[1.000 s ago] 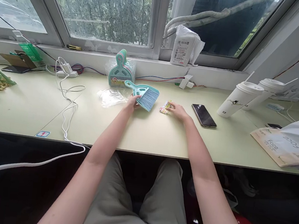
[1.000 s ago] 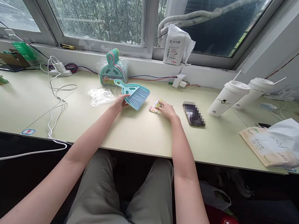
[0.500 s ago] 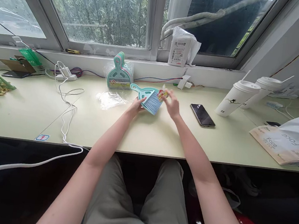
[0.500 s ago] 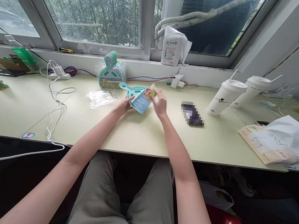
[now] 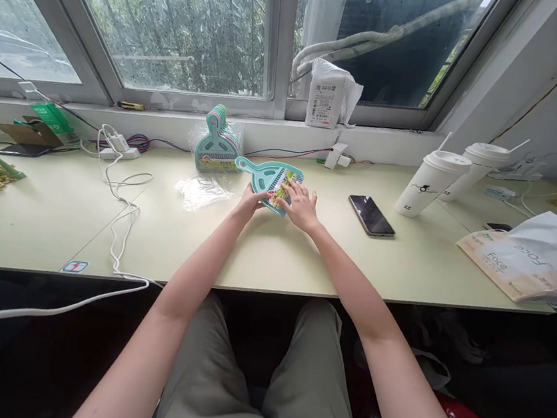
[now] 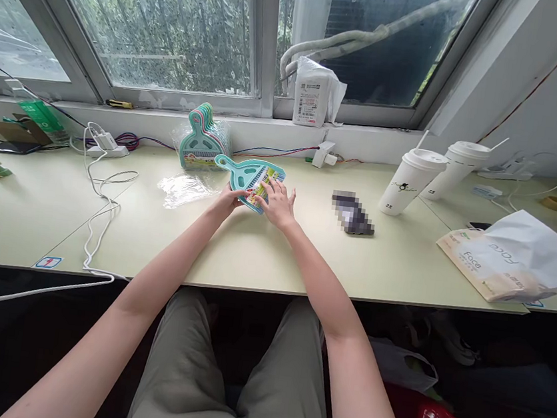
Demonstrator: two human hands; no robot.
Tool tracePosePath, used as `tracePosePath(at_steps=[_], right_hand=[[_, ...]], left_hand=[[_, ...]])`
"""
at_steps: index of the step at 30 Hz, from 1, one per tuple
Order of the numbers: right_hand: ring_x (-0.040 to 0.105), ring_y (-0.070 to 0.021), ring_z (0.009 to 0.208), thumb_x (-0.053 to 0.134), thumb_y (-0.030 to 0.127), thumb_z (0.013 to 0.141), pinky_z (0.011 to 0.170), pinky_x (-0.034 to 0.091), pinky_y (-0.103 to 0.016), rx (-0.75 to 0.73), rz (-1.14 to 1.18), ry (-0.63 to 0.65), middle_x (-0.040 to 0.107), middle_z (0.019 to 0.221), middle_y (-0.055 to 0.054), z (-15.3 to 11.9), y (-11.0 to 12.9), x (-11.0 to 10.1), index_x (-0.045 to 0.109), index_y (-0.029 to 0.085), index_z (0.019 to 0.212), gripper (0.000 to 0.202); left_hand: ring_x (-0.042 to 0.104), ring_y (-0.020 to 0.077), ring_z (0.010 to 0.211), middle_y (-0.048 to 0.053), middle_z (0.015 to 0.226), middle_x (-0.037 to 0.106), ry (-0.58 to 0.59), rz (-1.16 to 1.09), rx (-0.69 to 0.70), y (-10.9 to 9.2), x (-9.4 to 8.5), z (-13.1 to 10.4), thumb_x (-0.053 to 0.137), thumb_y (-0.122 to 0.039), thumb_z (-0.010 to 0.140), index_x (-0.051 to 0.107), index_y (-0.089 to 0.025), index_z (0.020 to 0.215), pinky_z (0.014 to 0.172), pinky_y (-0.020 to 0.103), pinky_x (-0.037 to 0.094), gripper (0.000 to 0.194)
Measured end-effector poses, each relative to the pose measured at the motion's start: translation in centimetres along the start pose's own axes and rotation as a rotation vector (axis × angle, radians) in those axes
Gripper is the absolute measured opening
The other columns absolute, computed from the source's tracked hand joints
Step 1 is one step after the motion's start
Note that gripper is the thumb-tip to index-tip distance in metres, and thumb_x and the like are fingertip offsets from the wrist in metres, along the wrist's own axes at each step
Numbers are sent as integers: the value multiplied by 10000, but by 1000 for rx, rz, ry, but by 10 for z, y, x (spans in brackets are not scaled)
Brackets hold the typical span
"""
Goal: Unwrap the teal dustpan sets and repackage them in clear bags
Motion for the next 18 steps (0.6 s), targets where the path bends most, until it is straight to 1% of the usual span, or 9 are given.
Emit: tracePosePath(at_steps=[2,5,6,8,10,11,14,16,18], right_hand=[[202,-266,1520,355,522,997,1216,73,-627,19,63,-68,282,1634,-42,2,-1,0,441,319,1472,524],[178,-279,1530,464,518,952,1217,157,-602,135,334,-212,237,1648,-67,7,-13,1,351,298,1514,614],[233,-285,1514,504,504,935,1208,220,-585,194,494,-234,272,1632,-91,9,-19,3,325,283,1521,652],[453,-290,1396,576,457,904,1145,383,-541,294,873,-186,446,1527,-136,14,-30,12,368,250,1478,645],[654,-260,1155,635,377,875,1040,514,-500,353,1194,-84,632,1323,-125,16,-34,21,492,228,1339,508],[702,-237,1034,656,331,861,992,553,-488,373,1299,-53,690,1214,-101,16,-36,23,542,221,1247,417],[729,-182,811,696,215,822,909,606,-463,419,1437,-67,745,991,-36,14,-38,23,595,215,1033,233],[729,-172,758,714,180,806,876,622,-449,439,1475,-86,750,923,-17,13,-38,20,601,216,980,210],[731,-170,744,721,154,800,855,631,-431,452,1503,-98,752,886,-12,12,-37,18,606,210,959,204]], left_hand=[[678,172,899,43,1052,692,23,-13,31,-2,1,0,764,-117,554,537,-215,1179,777,305,554,673],[677,192,939,50,1088,687,53,-34,69,-4,2,1,785,-132,541,545,-218,1182,801,325,561,690],[676,200,955,54,1096,685,61,-32,72,-4,3,1,793,-137,536,547,-216,1176,809,331,560,691],[671,213,982,61,1112,680,85,-15,73,-4,5,1,809,-145,524,548,-212,1163,828,344,557,694],[667,221,994,63,1120,674,109,8,75,-3,7,0,824,-153,516,540,-213,1163,849,362,552,709],[666,225,997,64,1122,672,119,20,74,-2,7,0,830,-156,513,536,-214,1166,859,374,549,718],[663,236,1013,66,1130,670,143,50,67,1,8,0,850,-174,507,533,-217,1170,883,402,540,737],[659,243,1033,71,1148,672,175,84,67,0,9,0,866,-200,509,546,-216,1167,893,402,538,733],[654,248,1051,83,1164,674,209,154,53,-4,7,2,863,-304,577,568,-211,1162,895,396,539,662]])
Point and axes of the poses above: each hand's wrist, its own z-axis towards the middle knuckle, its own x-axis out of the palm, y = z × x, the point moved 4 cm from there along z, towards the middle knuckle
